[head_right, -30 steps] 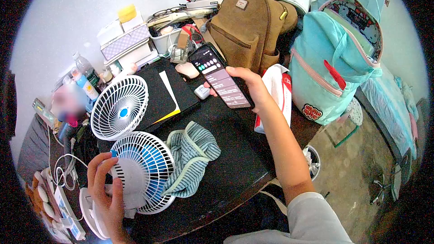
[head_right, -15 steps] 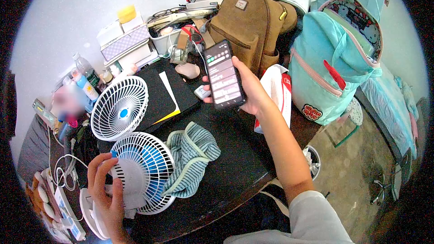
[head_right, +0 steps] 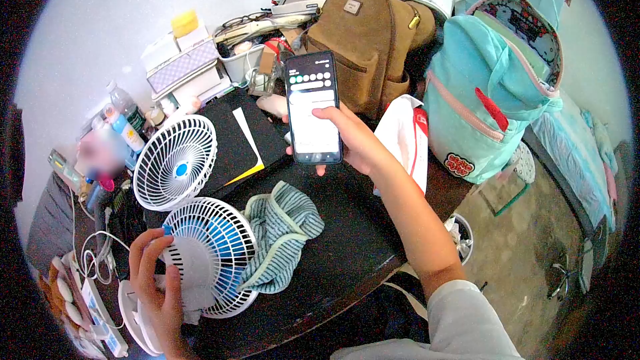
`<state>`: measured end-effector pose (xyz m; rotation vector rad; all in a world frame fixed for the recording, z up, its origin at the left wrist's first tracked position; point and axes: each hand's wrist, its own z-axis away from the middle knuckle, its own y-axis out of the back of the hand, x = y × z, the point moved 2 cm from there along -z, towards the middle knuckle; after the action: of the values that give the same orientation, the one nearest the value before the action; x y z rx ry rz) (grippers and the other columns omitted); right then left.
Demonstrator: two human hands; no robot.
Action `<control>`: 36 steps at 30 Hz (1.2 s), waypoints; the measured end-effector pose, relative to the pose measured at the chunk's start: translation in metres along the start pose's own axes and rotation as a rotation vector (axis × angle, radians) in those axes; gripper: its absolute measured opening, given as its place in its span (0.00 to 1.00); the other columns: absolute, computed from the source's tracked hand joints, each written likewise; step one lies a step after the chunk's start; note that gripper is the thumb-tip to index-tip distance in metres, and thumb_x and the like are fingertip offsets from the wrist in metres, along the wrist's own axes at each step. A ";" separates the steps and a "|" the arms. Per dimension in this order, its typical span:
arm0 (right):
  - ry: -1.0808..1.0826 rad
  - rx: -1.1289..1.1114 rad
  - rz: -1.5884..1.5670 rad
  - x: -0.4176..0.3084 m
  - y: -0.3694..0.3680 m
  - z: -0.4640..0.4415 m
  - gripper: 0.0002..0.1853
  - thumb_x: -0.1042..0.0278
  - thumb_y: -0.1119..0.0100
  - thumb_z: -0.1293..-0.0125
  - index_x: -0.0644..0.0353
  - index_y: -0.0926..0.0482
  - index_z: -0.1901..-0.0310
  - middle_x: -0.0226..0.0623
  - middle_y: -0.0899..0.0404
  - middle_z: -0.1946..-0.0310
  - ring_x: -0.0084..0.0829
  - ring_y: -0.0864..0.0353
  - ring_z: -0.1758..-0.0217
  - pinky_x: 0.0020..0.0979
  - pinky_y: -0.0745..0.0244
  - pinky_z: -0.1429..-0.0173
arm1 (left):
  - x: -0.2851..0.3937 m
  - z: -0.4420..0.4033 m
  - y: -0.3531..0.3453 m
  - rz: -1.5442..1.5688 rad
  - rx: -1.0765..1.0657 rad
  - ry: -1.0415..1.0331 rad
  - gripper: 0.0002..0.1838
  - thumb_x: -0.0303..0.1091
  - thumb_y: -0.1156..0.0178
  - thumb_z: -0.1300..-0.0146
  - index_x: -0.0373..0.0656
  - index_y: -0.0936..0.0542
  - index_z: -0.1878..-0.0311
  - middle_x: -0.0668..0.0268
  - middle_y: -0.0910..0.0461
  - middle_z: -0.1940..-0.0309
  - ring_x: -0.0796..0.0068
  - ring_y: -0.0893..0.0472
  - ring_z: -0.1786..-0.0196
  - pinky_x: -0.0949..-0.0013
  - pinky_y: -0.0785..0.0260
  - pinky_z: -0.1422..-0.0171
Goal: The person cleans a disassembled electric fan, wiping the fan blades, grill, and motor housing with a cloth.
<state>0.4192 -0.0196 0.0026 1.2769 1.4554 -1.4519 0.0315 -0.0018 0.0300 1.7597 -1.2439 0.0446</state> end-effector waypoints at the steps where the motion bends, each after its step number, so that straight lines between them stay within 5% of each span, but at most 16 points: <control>1: -0.017 -0.020 -0.030 0.001 0.000 0.000 0.35 0.51 0.50 0.26 0.59 0.40 0.23 0.47 0.22 0.33 0.51 0.11 0.45 0.37 0.17 0.79 | 0.000 0.000 0.000 -0.006 -0.005 0.004 0.22 0.40 0.38 0.40 0.37 0.16 0.46 0.50 0.22 0.41 0.51 0.23 0.39 0.53 0.33 0.32; 3: -0.051 -0.061 -0.090 0.002 0.000 -0.001 0.36 0.53 0.49 0.27 0.59 0.41 0.22 0.48 0.23 0.32 0.53 0.12 0.45 0.38 0.17 0.79 | 0.001 0.001 0.001 -0.017 -0.015 0.012 0.22 0.47 0.40 0.32 0.40 0.17 0.45 0.53 0.22 0.40 0.54 0.23 0.36 0.54 0.34 0.30; 9: 0.005 -0.044 0.022 -0.003 -0.005 0.003 0.40 0.64 0.50 0.35 0.58 0.47 0.21 0.55 0.24 0.32 0.57 0.12 0.45 0.38 0.14 0.79 | 0.008 0.002 -0.001 -0.004 0.007 0.062 0.22 0.48 0.40 0.32 0.40 0.17 0.45 0.53 0.22 0.39 0.54 0.23 0.36 0.54 0.34 0.29; 33: 0.040 -0.077 0.057 -0.002 -0.003 0.004 0.44 0.72 0.49 0.44 0.60 0.46 0.21 0.58 0.24 0.34 0.57 0.12 0.47 0.39 0.12 0.78 | 0.001 0.002 0.001 -0.022 -0.014 0.016 0.24 0.50 0.41 0.30 0.39 0.17 0.45 0.52 0.22 0.40 0.54 0.23 0.37 0.55 0.33 0.31; 36: 0.004 -0.048 0.022 -0.003 -0.004 0.004 0.41 0.69 0.48 0.39 0.61 0.45 0.21 0.58 0.23 0.34 0.56 0.11 0.48 0.39 0.12 0.78 | 0.001 0.002 0.001 -0.014 -0.015 0.007 0.24 0.51 0.41 0.30 0.39 0.17 0.45 0.52 0.22 0.40 0.54 0.23 0.37 0.54 0.33 0.31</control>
<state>0.4159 -0.0234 0.0058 1.2632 1.4662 -1.3931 0.0304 -0.0037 0.0304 1.7539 -1.2238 0.0326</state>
